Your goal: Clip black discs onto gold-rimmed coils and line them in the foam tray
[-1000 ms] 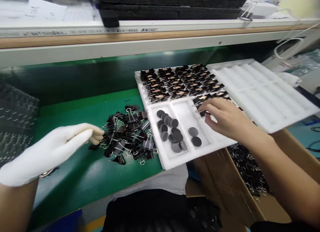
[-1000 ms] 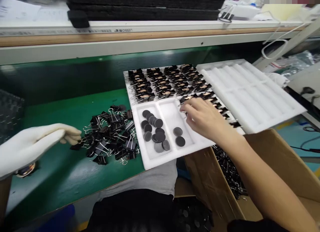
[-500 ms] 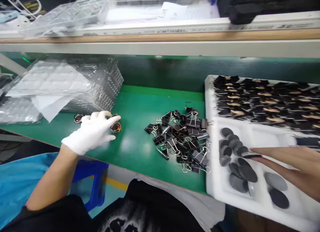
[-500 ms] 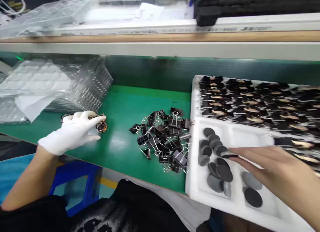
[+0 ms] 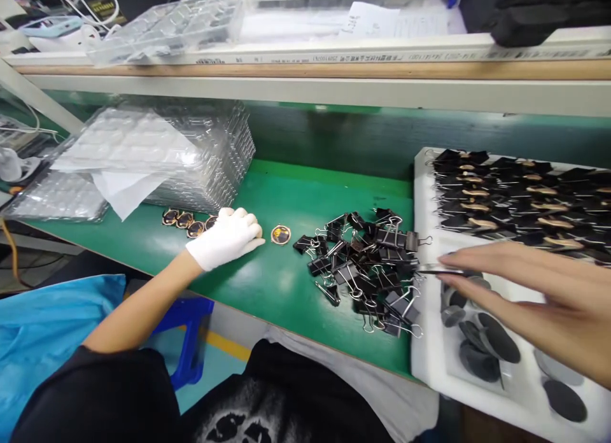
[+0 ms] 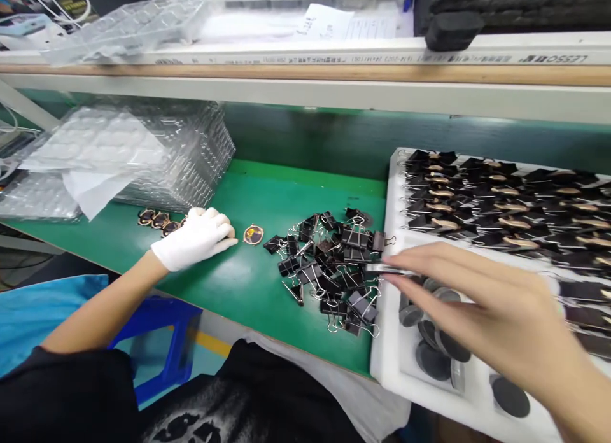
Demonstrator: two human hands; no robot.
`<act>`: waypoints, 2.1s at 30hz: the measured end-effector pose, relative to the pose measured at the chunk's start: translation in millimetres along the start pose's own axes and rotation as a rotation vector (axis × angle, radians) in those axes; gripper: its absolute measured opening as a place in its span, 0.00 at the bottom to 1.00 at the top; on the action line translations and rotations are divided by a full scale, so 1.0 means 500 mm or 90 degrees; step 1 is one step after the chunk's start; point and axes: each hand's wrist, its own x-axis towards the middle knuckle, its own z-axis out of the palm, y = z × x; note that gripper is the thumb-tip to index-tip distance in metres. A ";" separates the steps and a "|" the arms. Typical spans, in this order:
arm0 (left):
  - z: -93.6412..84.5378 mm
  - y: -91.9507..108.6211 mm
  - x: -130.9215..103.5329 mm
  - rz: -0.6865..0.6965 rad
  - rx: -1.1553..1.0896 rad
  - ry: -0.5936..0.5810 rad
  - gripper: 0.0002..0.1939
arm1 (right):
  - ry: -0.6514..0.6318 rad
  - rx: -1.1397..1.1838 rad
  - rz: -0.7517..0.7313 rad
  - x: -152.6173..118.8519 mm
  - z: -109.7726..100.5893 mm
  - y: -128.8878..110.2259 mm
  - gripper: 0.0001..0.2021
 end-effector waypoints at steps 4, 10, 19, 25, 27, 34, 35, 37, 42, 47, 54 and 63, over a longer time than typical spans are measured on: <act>-0.025 0.038 0.044 0.006 -0.046 0.064 0.30 | -0.077 0.066 -0.090 0.026 0.038 -0.039 0.12; -0.013 0.052 0.133 0.059 -0.172 -0.017 0.30 | -0.086 0.109 -0.072 0.019 0.054 -0.038 0.14; -0.092 0.051 0.160 -0.009 -0.287 0.086 0.21 | 0.090 0.058 -0.056 0.037 0.090 -0.063 0.15; -0.203 0.143 0.188 0.112 -0.318 0.111 0.16 | 0.166 -0.143 -0.300 0.090 0.124 -0.088 0.11; -0.213 0.157 0.198 0.129 -0.383 0.123 0.19 | 0.161 -0.186 -0.299 0.095 0.127 -0.085 0.09; -0.199 0.166 0.213 0.145 -0.408 0.126 0.16 | 0.039 -0.228 -0.242 0.068 0.123 -0.053 0.15; -0.196 0.166 0.214 0.143 -0.394 0.128 0.15 | 0.002 -0.210 -0.222 0.064 0.124 -0.051 0.16; -0.193 0.168 0.214 0.141 -0.369 0.133 0.16 | -0.021 -0.129 -0.163 0.058 0.128 -0.050 0.17; -0.204 0.189 0.209 0.168 -0.314 0.151 0.19 | 0.052 0.312 0.266 0.062 0.144 -0.053 0.30; -0.226 0.137 0.207 0.212 -0.359 0.098 0.28 | -0.086 0.652 0.507 0.070 0.133 -0.038 0.19; -0.188 0.045 0.226 0.067 -0.250 -0.205 0.24 | 0.068 0.706 0.610 0.066 0.104 -0.009 0.16; -0.151 0.095 0.231 0.119 -0.122 -0.153 0.04 | 0.029 0.704 0.582 0.063 0.104 -0.005 0.16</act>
